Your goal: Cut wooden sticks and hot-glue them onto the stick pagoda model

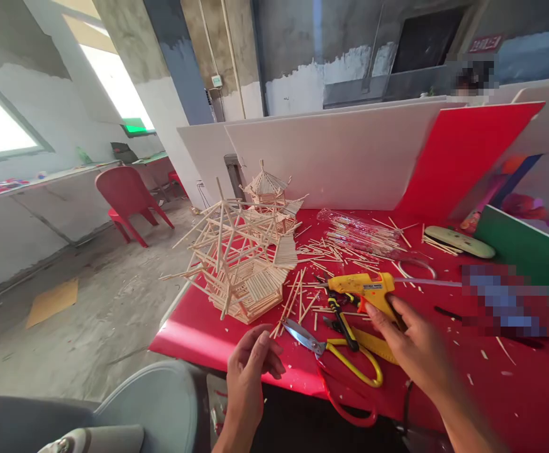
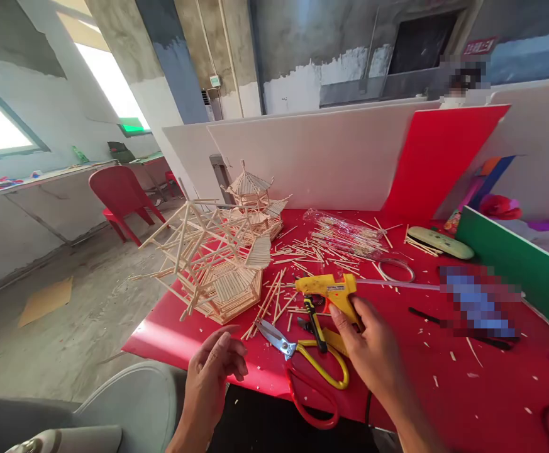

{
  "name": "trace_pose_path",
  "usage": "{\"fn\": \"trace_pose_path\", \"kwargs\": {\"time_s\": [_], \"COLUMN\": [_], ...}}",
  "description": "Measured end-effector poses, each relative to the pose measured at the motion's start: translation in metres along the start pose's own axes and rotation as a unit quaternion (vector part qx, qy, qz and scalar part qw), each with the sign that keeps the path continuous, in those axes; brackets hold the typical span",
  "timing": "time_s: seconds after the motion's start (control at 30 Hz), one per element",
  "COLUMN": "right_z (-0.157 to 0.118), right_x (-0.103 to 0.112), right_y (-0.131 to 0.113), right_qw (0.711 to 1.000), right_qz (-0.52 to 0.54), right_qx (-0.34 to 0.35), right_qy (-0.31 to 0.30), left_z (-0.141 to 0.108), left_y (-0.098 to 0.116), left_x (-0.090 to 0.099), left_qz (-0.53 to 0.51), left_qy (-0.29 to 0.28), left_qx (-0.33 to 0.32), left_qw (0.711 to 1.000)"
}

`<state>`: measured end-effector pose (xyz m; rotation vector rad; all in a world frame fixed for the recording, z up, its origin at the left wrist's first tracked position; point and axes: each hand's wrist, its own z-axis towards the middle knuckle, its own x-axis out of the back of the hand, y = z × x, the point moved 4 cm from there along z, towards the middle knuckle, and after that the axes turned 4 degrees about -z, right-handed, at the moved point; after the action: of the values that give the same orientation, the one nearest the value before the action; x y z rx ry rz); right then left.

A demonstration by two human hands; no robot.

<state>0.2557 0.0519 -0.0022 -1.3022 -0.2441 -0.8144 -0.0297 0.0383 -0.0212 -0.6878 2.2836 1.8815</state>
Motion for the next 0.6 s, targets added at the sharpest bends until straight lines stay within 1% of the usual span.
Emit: {"fn": "trace_pose_path", "kwargs": {"time_s": [0.1,0.17,0.2,0.27,0.33,0.4,0.47,0.53,0.6], "right_z": [0.003,0.007,0.009,0.012,0.014,0.014,0.012,0.011,0.007], "right_x": [0.012,0.019,0.022,0.027,0.032,0.037,0.043,0.048,0.046], "right_y": [0.050,0.080,0.093,0.113,0.125,0.130,0.127,0.110,0.079], "right_qw": [0.990,0.973,0.967,0.959,0.954,0.949,0.943,0.930,0.920], "right_qz": [-0.119,-0.204,-0.227,-0.254,-0.271,-0.290,-0.311,-0.349,-0.361], "right_qx": [-0.075,-0.104,-0.113,-0.122,-0.126,-0.118,-0.100,-0.052,0.028], "right_qy": [0.020,0.026,0.025,0.022,0.031,0.043,0.060,0.101,0.147], "left_z": [-0.004,-0.003,-0.001,0.000,0.001,0.001,0.001,0.002,0.003], "left_y": [-0.010,-0.015,-0.017,-0.021,-0.023,-0.024,-0.023,-0.021,-0.020], "left_x": [-0.002,-0.008,-0.012,-0.021,-0.028,-0.033,-0.036,-0.037,-0.039], "left_qz": [0.031,0.048,0.056,0.069,0.082,0.090,0.096,0.104,0.112], "left_qy": [0.003,-0.008,-0.018,-0.045,-0.070,-0.090,-0.106,-0.110,-0.112], "left_qx": [0.002,0.006,0.007,0.013,0.012,-0.001,-0.024,-0.044,-0.046], "left_qw": [1.000,0.999,0.998,0.997,0.994,0.992,0.989,0.987,0.986]}}
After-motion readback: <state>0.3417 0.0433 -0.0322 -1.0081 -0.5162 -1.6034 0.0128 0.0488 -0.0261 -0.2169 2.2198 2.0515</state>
